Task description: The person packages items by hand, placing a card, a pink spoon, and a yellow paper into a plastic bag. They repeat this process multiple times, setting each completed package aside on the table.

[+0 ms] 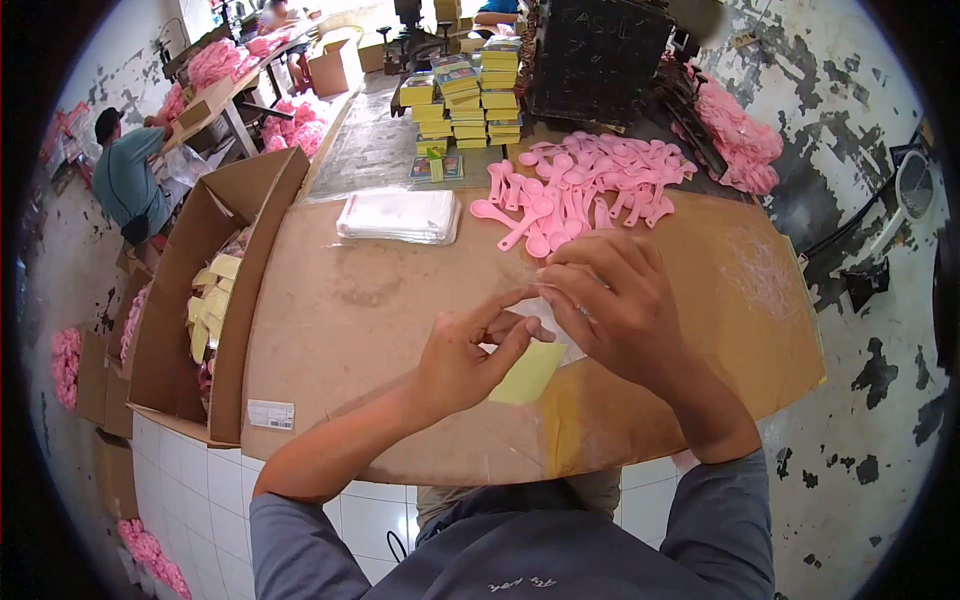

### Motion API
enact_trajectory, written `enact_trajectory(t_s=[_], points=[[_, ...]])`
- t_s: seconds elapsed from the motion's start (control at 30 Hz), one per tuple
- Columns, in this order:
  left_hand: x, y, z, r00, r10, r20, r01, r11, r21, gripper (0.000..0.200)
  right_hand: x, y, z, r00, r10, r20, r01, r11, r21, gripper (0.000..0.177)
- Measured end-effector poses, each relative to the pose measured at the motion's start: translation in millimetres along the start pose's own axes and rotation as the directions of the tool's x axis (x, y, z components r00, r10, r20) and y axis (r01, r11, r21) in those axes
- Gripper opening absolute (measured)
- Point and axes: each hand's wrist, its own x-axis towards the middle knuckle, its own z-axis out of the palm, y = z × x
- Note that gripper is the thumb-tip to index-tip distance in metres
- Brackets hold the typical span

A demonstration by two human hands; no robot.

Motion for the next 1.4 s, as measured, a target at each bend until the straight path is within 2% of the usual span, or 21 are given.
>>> enact_trajectory(t_s=[0.23,0.3,0.33,0.43,0.5,0.57,0.6,0.67,0.73,0.77,0.8,0.83,0.87,0.9,0.93,1.0,1.13,1.2,1.27,1.33,1.4], points=[[-4.2,-1.6,4.6,0.997,0.077,0.009,-0.076,0.948,0.308,0.042,-8.6,-5.2,14.0,0.977,-0.145,0.157,0.179,0.957,-0.227,0.029],[-4.9,-2.0,4.2,0.994,0.071,0.085,-0.100,0.907,0.408,0.041,-8.6,2.4,14.5,0.977,-0.077,0.200,0.116,0.975,-0.190,0.024],[-4.3,-1.4,4.3,0.995,0.056,0.081,-0.083,0.925,0.370,0.040,-9.1,7.5,13.9,0.974,-0.042,0.222,0.081,0.982,-0.173,0.022],[-0.4,0.0,2.2,0.999,-0.006,0.050,-0.006,0.971,0.239,0.038,-14.4,25.4,11.2,0.983,0.182,0.010,-0.182,0.983,0.008,0.011],[3.7,-2.0,-1.6,0.997,-0.072,0.018,0.069,0.989,0.131,0.036,-19.2,36.1,-14.6,0.864,0.434,0.254,-0.499,0.800,0.331,0.006],[6.3,-14.2,-4.2,0.992,-0.122,0.028,0.122,0.992,-0.014,0.035,-38.2,56.0,-47.3,0.708,0.504,0.494,-0.697,0.393,0.599,0.006],[7.4,-18.6,-4.9,0.988,-0.147,0.040,0.150,0.985,-0.088,0.035,-56.4,70.5,-66.0,0.654,0.477,0.587,-0.709,0.117,0.695,0.010],[10.9,-17.4,-7.5,0.975,-0.223,0.021,0.224,0.968,-0.115,0.034,-97.9,119.7,-97.5,0.786,0.368,0.496,-0.531,-0.007,0.847,0.008],[12.9,-18.5,-8.4,0.967,-0.255,0.008,0.254,0.957,-0.139,0.033,-138.7,164.7,-122.1,0.813,0.402,0.421,-0.354,-0.232,0.906,0.007],[13.9,-20.1,-8.7,0.969,-0.248,0.000,0.245,0.958,-0.148,0.033,-152.4,181.3,-126.2,0.664,0.607,0.436,-0.554,0.008,0.833,0.007],[14.6,-20.9,-8.6,0.971,-0.240,-0.011,0.236,0.959,-0.158,0.033,-167.5,198.0,-127.0,0.533,0.782,0.321,-0.723,0.224,0.654,0.009],[14.9,-20.8,-8.3,0.969,-0.247,-0.006,0.243,0.956,-0.162,0.033,-182.5,214.4,-127.9,0.370,0.910,0.187,-0.883,0.282,0.374,0.012],[15.1,-20.3,-8.3,0.967,-0.255,-0.001,0.251,0.954,-0.164,0.032,-229.9,239.3,-129.5,0.452,0.877,0.163,-0.888,0.459,-0.012,0.017],[15.6,-20.1,-8.6,0.965,-0.262,0.004,0.259,0.952,-0.164,0.032,-277.4,264.5,-131.2,0.530,0.836,0.138,-0.684,0.518,-0.514,0.023],[15.6,-22.3,-8.1,0.967,-0.255,-0.001,0.250,0.949,-0.192,0.032,-324.2,289.1,-132.8,0.604,0.789,0.112,-0.400,0.421,-0.814,0.029],[14.9,-29.2,-5.0,0.970,-0.242,-0.016,0.231,0.940,-0.252,0.031,-271.9,252.0,-140.4,0.617,0.787,0.011,-0.573,0.458,-0.679,0.032],[17.7,-27.0,-6.9,0.926,-0.377,0.022,0.364,0.875,-0.319,0.029,-183.3,189.2,-119.8,0.558,0.824,-0.097,-0.792,0.494,-0.358,0.029],[18.1,-32.4,-9.3,0.911,-0.409,0.049,0.399,0.846,-0.353,0.028,-146.5,158.4,-85.0,0.587,0.806,0.070,-0.803,0.591,-0.074,0.025],[17.6,-32.6,-8.0,0.927,-0.372,0.058,0.366,0.856,-0.364,0.029,-111.0,111.4,-48.7,0.567,0.771,0.289,-0.821,0.557,0.126,0.026],[15.9,-34.8,-8.1,0.939,-0.335,0.074,0.339,0.871,-0.357,0.028,-86.6,77.6,-17.3,0.664,0.565,0.490,-0.742,0.579,0.339,0.033],[15.7,-39.5,-9.7,0.951,-0.293,0.100,0.310,0.890,-0.336,0.027,-70.1,51.3,8.1,0.716,0.415,0.561,-0.693,0.525,0.494,0.035]])
